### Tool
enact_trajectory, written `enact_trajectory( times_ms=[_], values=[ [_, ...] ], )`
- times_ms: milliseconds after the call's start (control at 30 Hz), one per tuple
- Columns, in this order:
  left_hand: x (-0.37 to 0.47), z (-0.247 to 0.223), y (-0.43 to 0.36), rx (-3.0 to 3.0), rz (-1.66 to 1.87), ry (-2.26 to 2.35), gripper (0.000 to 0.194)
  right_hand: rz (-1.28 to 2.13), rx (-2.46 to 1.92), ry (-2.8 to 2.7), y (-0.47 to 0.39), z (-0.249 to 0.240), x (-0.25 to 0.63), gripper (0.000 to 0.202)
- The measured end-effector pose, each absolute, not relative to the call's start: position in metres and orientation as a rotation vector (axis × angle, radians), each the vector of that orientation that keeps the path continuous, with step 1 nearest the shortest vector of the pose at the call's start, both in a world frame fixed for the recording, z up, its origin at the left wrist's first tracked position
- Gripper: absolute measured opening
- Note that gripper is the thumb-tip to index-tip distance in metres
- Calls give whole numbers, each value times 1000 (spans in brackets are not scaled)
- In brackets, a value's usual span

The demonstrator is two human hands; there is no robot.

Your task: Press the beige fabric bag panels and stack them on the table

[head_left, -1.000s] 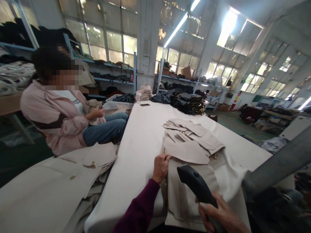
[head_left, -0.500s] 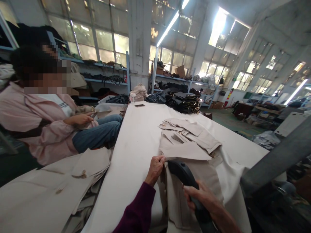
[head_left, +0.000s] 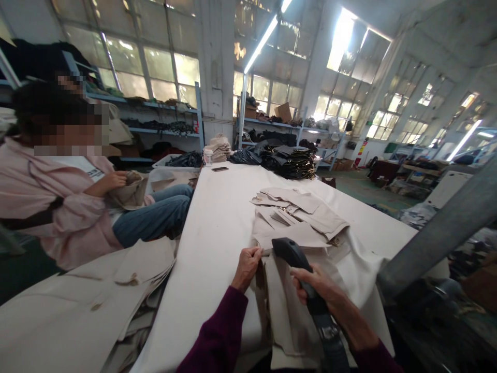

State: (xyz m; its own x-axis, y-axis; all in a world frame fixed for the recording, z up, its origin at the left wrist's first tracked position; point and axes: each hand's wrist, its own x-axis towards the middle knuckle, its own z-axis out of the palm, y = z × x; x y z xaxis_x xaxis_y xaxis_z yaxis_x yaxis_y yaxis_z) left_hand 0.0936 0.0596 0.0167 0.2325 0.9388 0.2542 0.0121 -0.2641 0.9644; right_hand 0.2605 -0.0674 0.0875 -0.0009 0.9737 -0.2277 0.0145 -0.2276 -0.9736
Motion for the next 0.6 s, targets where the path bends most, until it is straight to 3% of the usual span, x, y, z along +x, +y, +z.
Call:
enact_trajectory(
  times_ms=[133, 333, 600],
  values=[
    [96, 13, 62, 1507, 1228, 969, 40, 1376, -1363, -1078, -74, 99, 268, 32],
    [96, 15, 63, 1513, 1232, 965, 39, 1470, -1411, -1049, -96, 75, 261, 31],
    [95, 17, 59, 1522, 1243, 975, 38, 1370, -1404, -1128, -68, 80, 252, 31]
  ],
)
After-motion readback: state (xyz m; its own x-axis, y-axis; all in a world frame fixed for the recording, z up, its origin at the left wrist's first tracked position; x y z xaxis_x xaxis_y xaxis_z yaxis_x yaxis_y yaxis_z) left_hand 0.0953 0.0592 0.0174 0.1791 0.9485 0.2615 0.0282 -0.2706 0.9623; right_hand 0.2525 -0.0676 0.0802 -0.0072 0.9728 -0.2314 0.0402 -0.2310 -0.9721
